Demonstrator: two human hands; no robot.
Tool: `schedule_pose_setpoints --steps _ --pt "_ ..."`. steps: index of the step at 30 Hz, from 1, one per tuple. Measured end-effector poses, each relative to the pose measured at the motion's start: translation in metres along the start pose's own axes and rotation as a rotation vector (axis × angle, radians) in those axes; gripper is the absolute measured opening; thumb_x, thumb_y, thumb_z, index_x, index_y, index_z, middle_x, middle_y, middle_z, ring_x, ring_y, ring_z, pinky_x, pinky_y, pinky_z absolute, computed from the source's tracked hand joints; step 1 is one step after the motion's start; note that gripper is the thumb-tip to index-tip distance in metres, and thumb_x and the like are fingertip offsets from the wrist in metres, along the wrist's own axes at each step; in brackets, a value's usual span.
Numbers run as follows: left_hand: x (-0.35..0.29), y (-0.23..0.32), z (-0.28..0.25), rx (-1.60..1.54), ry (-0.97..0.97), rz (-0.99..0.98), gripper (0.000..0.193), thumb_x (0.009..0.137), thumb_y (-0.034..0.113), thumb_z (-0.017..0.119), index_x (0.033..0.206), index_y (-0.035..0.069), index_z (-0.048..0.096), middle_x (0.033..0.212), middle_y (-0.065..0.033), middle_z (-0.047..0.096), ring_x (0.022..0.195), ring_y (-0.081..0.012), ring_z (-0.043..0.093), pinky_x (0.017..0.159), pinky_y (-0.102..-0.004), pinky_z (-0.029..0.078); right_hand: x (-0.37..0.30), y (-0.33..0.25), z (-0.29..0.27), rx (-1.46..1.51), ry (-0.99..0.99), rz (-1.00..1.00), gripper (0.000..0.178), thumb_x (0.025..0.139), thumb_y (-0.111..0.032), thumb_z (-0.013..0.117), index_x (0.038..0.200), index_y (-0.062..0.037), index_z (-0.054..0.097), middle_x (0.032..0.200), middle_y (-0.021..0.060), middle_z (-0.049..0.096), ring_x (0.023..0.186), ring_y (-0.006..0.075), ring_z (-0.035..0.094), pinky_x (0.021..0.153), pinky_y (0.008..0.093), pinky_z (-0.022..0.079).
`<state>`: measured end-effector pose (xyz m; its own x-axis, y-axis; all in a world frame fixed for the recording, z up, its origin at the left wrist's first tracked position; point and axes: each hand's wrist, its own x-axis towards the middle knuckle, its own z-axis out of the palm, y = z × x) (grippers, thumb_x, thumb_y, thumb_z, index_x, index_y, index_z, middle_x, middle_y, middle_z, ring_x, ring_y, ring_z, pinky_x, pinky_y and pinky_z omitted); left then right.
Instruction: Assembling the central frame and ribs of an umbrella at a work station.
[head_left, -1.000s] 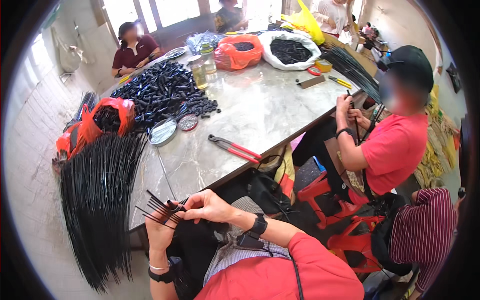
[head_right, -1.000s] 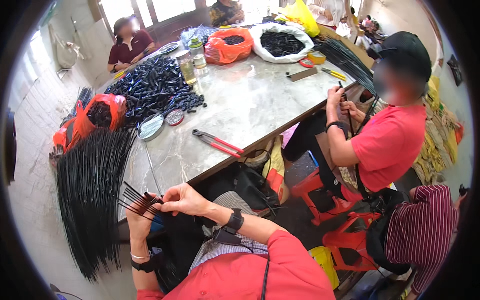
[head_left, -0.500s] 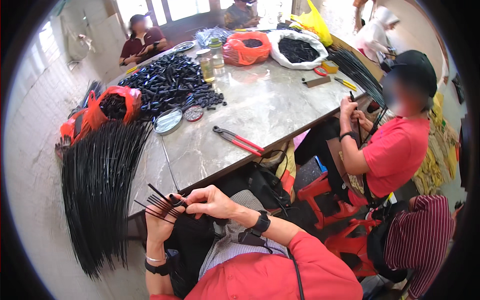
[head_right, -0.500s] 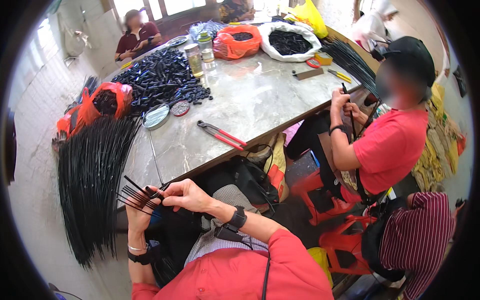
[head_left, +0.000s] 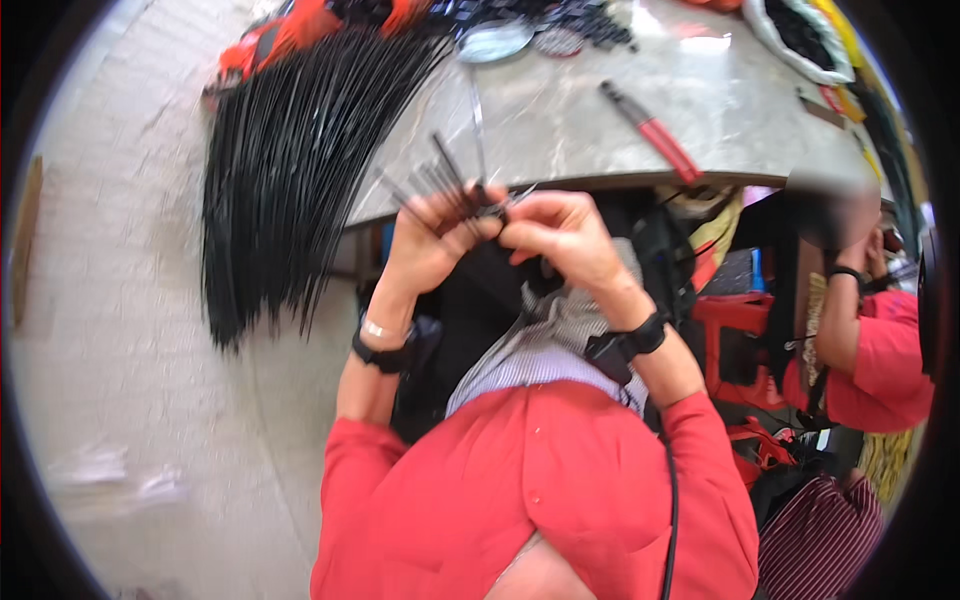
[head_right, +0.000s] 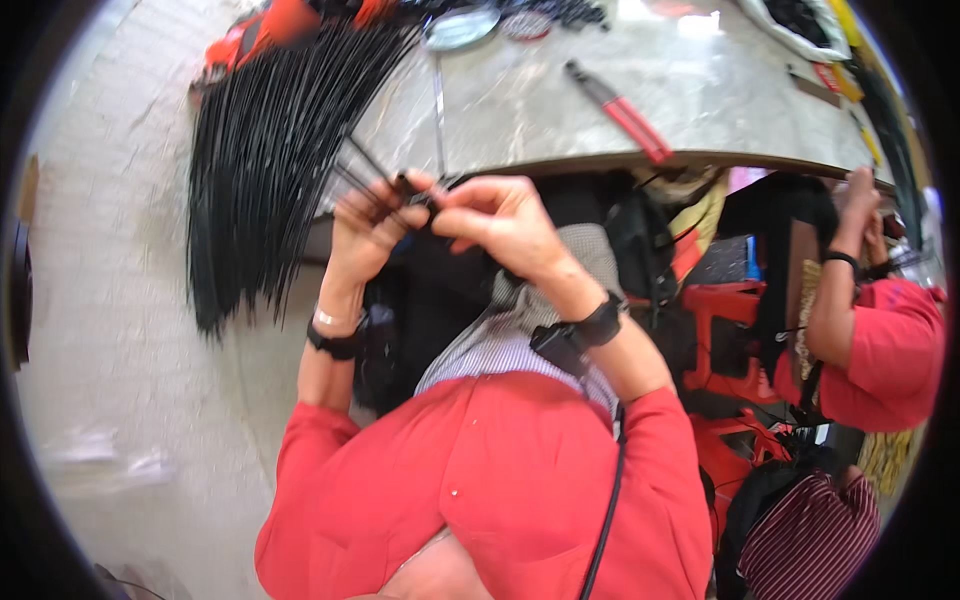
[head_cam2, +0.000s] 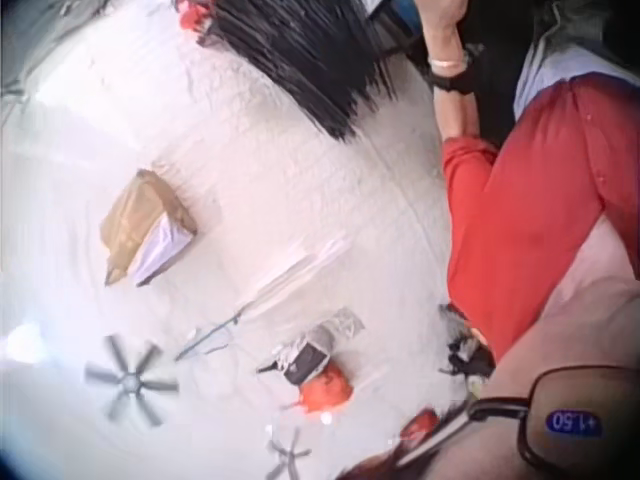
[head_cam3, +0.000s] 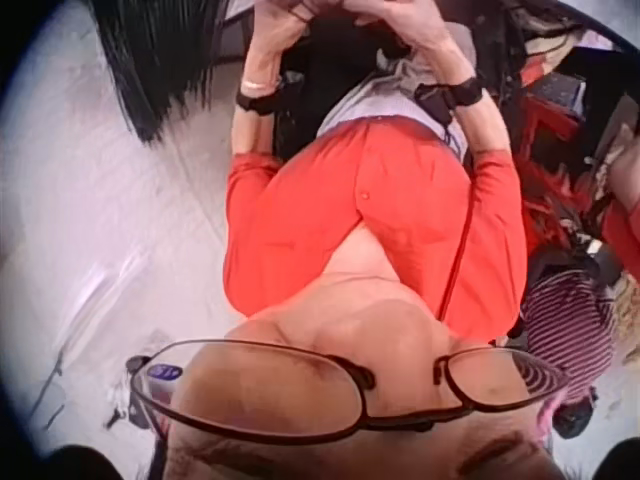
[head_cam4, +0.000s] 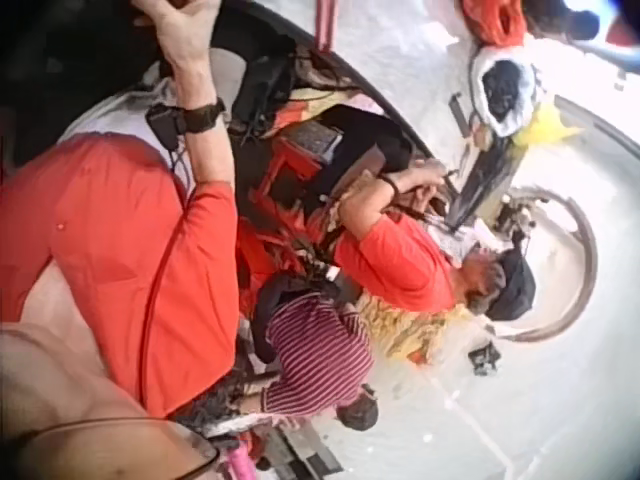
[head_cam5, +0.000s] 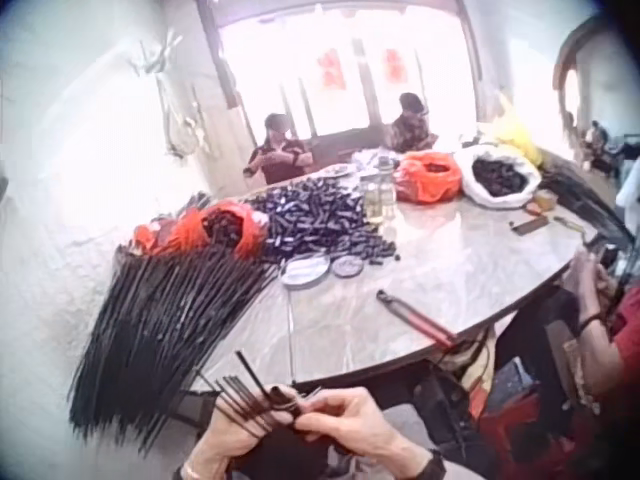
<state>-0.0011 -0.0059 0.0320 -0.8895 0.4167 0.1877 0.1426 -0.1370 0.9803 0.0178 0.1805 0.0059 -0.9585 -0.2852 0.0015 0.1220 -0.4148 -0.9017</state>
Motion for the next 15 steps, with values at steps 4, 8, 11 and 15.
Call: schedule_pose_setpoints --steps 4,8,11,15 --pt "0.004 -0.001 0.001 0.079 0.030 0.050 0.036 0.078 -0.008 0.062 0.114 -0.006 0.055 0.098 -0.0121 0.066 0.090 -0.0198 0.065 0.081 -0.0289 0.052 0.002 0.005 0.002 -0.018 -0.011 -0.062 0.018 0.080 -0.005 0.070 0.096 0.0030 0.066 0.083 0.0055 0.066 0.073 0.0086 0.062 0.060 0.0211 0.053" --pt "-0.002 -0.003 -0.002 0.074 0.034 0.085 0.037 0.078 -0.007 0.063 0.114 -0.007 0.053 0.098 -0.0130 0.066 0.091 -0.0210 0.065 0.082 -0.0301 0.052 0.004 0.011 0.002 -0.016 -0.025 -0.039 0.018 0.079 -0.006 0.071 0.095 0.0029 0.067 0.083 0.0057 0.066 0.073 0.0081 0.061 0.060 0.0206 0.053" --pt "-0.005 -0.001 -0.004 0.082 0.030 0.050 0.034 0.078 -0.007 0.063 0.111 -0.006 0.057 0.098 -0.0123 0.065 0.090 -0.0203 0.065 0.081 -0.0300 0.053 0.003 0.013 0.002 0.013 -0.030 -0.013 0.018 0.079 -0.007 0.071 0.093 0.0027 0.067 0.080 0.0052 0.066 0.071 0.0082 0.062 0.059 0.0206 0.053" --pt "-0.008 -0.001 -0.007 0.050 -0.021 0.001 0.036 0.079 -0.002 0.067 0.114 -0.003 0.058 0.106 -0.0104 0.064 0.094 -0.0172 0.063 0.083 -0.0291 0.051 0.003 0.012 0.002 0.055 -0.039 0.052 0.018 0.078 -0.008 0.072 0.092 0.0023 0.067 0.078 0.0047 0.066 0.068 0.0082 0.062 0.058 0.0207 0.053"
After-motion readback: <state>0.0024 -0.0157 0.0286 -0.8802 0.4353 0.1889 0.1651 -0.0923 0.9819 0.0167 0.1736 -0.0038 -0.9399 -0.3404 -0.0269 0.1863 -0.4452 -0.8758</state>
